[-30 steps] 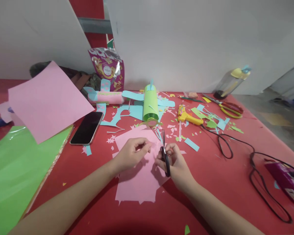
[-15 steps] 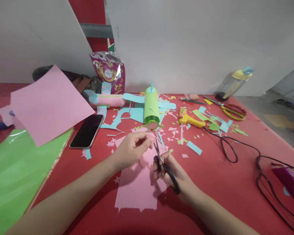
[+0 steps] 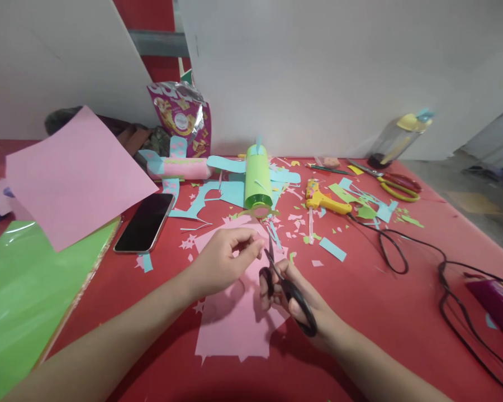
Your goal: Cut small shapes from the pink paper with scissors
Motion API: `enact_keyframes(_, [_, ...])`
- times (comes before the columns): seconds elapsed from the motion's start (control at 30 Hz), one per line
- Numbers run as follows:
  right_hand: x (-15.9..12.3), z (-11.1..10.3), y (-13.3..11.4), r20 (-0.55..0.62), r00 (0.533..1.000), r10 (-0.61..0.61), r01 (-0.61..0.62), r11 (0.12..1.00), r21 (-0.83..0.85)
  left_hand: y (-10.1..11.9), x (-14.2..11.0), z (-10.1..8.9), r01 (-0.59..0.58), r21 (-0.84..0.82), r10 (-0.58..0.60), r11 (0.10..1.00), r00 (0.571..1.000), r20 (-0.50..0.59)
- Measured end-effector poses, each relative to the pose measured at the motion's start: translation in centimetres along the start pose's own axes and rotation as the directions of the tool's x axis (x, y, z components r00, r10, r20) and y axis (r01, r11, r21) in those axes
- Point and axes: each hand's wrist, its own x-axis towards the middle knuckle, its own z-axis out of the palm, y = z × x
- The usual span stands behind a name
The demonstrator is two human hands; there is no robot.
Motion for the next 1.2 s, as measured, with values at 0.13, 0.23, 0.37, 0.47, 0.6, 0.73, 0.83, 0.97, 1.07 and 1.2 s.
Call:
enact_keyframes(0.13, [0.00,0.05,-0.05,-0.009,1.000,0.008,-0.008,1.000,-0.014,-0.04,-0.01,0.02,0.000,0.023,0.000,1.000,1.000,0.001])
enact_keyframes(0.23, [0.02,-0.05,0.14,-0.010,1.000,0.010,-0.011,1.000,-0.018,-0.07,-0.06,0.09,0.003,0.031,-0.003,1.000,1.000,0.001])
enact_keyframes(0.37, [0.02,-0.20,0.41,-0.013,1.000,-0.001,0.001,1.000,-0.011,-0.02,-0.11,0.18,0.001,0.028,-0.001,1.000,1.000,0.005])
enact_keyframes(0.47, [0.00,-0.24,0.37,-0.003,1.000,0.009,-0.009,1.000,-0.023,0.03,-0.07,0.20,-0.001,0.025,0.001,1.000,1.000,0.002])
enact_keyframes(0.6, [-0.02,-0.22,0.16,-0.012,1.000,0.015,-0.015,0.999,-0.041,0.00,-0.02,0.13,-0.014,0.051,0.014,0.999,1.000,0.004])
enact_keyframes(0.73, [-0.01,-0.13,0.01,-0.026,0.999,0.028,-0.029,0.999,-0.045,-0.10,-0.02,-0.01,-0.015,0.092,0.013,0.996,1.000,0.020])
enact_keyframes(0.83, [0.02,-0.10,0.02,-0.030,0.999,0.028,-0.029,0.999,-0.036,-0.17,0.00,-0.10,-0.003,0.103,0.001,0.995,1.000,0.021])
enact_keyframes(0.97, [0.06,-0.11,0.04,-0.016,1.000,0.020,-0.020,1.000,-0.018,-0.12,0.05,-0.22,0.004,0.088,-0.007,0.996,1.000,0.027])
enact_keyframes(1.07, [0.05,-0.07,-0.06,-0.021,0.999,0.028,-0.028,0.999,-0.020,-0.02,0.02,-0.27,0.004,0.071,-0.006,0.998,0.999,0.034])
enact_keyframes(1.2, [0.07,-0.01,-0.05,-0.009,0.999,0.031,-0.031,0.999,0.016,0.07,-0.06,-0.23,0.023,0.051,-0.025,0.998,0.999,0.029])
